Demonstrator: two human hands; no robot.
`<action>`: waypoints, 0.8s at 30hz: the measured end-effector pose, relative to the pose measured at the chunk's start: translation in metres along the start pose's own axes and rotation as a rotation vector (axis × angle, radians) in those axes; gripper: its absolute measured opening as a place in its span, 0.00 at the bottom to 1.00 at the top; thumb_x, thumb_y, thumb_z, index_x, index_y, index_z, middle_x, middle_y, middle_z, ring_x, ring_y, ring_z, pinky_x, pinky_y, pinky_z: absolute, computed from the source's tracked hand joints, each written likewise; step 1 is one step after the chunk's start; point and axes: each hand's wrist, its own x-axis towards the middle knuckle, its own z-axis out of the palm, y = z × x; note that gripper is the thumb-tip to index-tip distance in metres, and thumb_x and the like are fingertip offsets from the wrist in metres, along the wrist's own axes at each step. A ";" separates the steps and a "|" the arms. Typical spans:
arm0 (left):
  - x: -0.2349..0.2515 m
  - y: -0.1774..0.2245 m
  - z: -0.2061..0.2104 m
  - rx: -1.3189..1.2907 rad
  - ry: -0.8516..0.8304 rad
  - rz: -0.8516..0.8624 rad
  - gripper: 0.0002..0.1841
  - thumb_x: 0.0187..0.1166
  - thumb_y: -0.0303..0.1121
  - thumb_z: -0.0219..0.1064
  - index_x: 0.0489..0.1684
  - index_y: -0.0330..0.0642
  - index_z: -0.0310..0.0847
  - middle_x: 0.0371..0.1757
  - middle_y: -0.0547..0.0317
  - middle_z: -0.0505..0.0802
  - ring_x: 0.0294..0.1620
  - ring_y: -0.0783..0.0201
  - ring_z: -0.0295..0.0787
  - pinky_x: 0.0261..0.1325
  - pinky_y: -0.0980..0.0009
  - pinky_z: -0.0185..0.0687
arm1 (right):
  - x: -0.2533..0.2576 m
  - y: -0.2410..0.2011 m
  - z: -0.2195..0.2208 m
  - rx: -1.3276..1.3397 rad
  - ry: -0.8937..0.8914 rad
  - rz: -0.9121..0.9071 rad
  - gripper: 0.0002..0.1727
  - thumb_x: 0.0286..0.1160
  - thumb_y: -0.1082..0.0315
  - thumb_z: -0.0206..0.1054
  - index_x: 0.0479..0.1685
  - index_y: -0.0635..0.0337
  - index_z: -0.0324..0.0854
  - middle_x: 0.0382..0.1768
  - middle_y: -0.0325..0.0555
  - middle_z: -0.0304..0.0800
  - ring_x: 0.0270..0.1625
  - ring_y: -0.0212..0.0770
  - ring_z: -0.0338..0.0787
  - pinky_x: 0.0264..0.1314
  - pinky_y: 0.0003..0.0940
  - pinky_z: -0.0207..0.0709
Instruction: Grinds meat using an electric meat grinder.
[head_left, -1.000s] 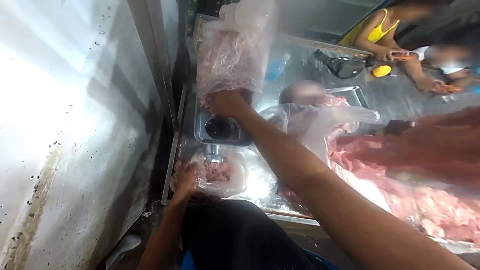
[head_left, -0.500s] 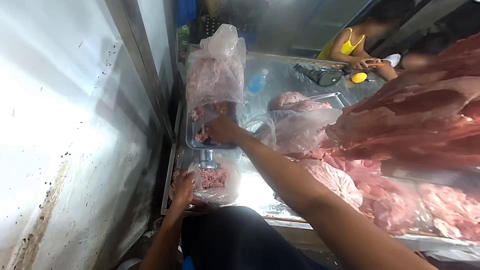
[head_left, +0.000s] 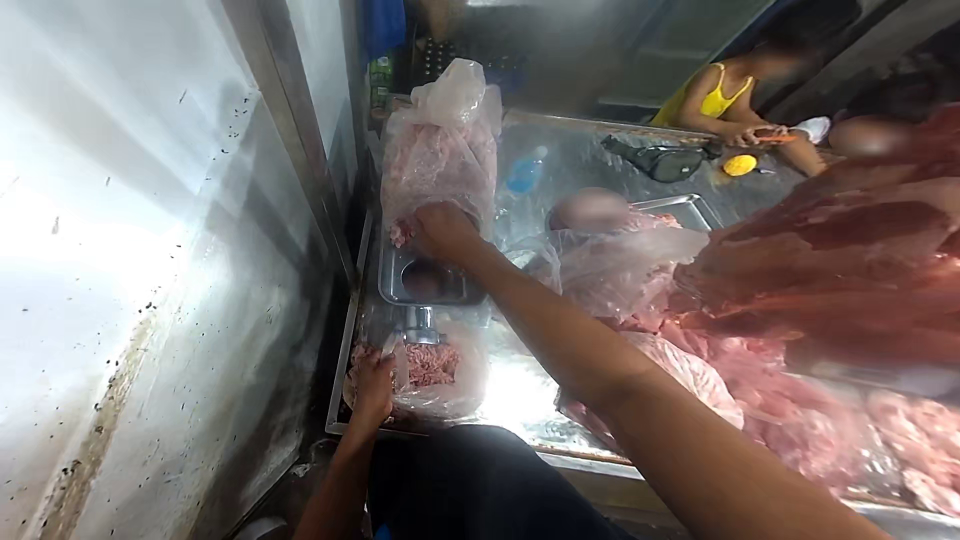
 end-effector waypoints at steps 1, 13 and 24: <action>0.001 -0.001 -0.003 0.027 -0.006 -0.005 0.17 0.86 0.29 0.60 0.69 0.33 0.80 0.65 0.42 0.87 0.61 0.56 0.85 0.63 0.57 0.84 | 0.011 0.002 0.003 -0.005 -0.018 -0.011 0.17 0.89 0.63 0.55 0.60 0.66 0.83 0.58 0.63 0.89 0.66 0.63 0.88 0.70 0.63 0.79; 0.021 0.014 -0.002 0.212 -0.026 -0.017 0.15 0.87 0.34 0.59 0.61 0.36 0.85 0.52 0.48 0.91 0.52 0.60 0.88 0.59 0.58 0.85 | 0.067 0.025 0.018 0.096 -0.212 0.094 0.28 0.88 0.53 0.54 0.79 0.63 0.70 0.67 0.62 0.85 0.69 0.61 0.86 0.69 0.69 0.77; 0.011 0.003 0.002 0.101 -0.018 0.009 0.13 0.86 0.30 0.60 0.58 0.33 0.84 0.51 0.46 0.90 0.49 0.59 0.88 0.54 0.59 0.86 | 0.018 0.030 0.022 -0.033 -0.462 0.055 0.22 0.85 0.54 0.61 0.64 0.62 0.84 0.61 0.66 0.88 0.68 0.68 0.86 0.66 0.75 0.75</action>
